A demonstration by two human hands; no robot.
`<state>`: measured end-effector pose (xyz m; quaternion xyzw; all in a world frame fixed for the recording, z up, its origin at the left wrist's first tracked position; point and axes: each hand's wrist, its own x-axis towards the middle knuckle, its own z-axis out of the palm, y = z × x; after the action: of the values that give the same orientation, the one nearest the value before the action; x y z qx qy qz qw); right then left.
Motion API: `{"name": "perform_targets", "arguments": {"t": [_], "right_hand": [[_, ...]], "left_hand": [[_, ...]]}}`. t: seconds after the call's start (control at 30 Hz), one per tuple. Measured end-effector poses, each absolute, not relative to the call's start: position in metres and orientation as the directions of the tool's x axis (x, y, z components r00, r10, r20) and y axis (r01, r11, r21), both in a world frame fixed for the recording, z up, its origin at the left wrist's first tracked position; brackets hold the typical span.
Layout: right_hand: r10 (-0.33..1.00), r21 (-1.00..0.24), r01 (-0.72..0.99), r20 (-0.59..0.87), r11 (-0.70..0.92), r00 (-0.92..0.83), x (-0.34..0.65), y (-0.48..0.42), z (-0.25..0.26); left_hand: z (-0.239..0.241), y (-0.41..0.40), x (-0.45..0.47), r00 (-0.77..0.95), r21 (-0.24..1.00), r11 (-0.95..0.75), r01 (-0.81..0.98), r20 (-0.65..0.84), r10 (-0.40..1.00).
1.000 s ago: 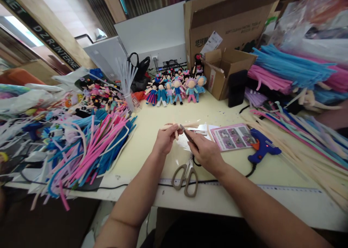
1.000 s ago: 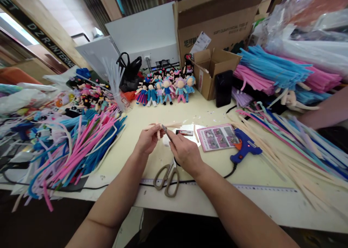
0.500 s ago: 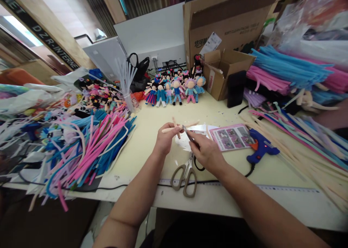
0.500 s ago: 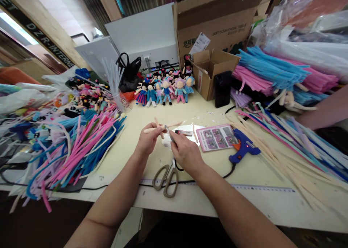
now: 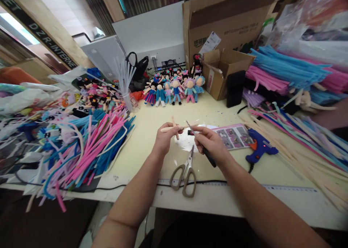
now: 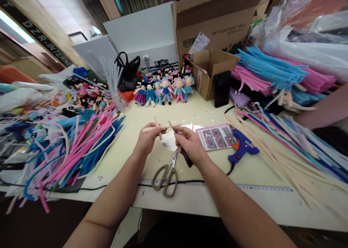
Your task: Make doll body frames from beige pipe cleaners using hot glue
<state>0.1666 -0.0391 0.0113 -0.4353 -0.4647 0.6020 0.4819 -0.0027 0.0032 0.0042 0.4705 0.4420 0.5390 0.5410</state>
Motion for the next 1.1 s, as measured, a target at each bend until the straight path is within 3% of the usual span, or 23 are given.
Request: {"name": "perform_targets", "arguments": {"t": [0.13, 0.3, 0.43, 0.57, 0.67, 0.83, 0.93, 1.1], "right_hand": [[0.985, -0.976, 0.135, 0.169, 0.173, -0.039, 0.161, -0.045, 0.005], [0.91, -0.74, 0.538, 0.386, 0.403, -0.152, 0.158, -0.049, 0.002], [0.928, -0.625, 0.73, 0.37, 0.278, -0.037, 0.175, -0.043, 0.006], [0.981, -0.378, 0.921, 0.191, 0.091, -0.019, 0.199, -0.038, 0.011], [0.985, -0.307, 0.947, 0.164, 0.094, -0.044, 0.21, -0.038, 0.016], [0.863, -0.547, 0.767, 0.506, 0.335, -0.017, 0.205, -0.041, 0.025], [0.867, -0.583, 0.682, 0.471, 0.442, -0.159, 0.193, -0.042, 0.022], [0.877, -0.509, 0.737, 0.414, 0.445, -0.243, 0.179, -0.043, 0.008]], "left_hand": [[0.006, 0.003, -0.002, 0.02, 0.977, 0.017, -0.215, -0.013, 1.0], [0.005, 0.002, -0.002, 0.021, 0.982, -0.001, -0.187, 0.005, 1.0], [0.006, 0.004, -0.004, -0.014, 0.979, 0.022, -0.204, -0.025, 1.0], [0.008, 0.006, -0.006, -0.013, 0.966, 0.064, -0.25, -0.07, 0.998], [0.008, 0.005, -0.005, 0.063, 0.967, 0.096, -0.237, -0.083, 0.995], [0.004, -0.002, 0.0, 0.209, 0.994, 0.089, -0.062, -0.074, 0.975], [0.004, -0.007, 0.003, 0.258, 0.996, 0.082, 0.037, -0.088, 0.962], [0.004, -0.012, 0.007, 0.334, 0.995, 0.075, 0.069, -0.094, 0.938]]}}
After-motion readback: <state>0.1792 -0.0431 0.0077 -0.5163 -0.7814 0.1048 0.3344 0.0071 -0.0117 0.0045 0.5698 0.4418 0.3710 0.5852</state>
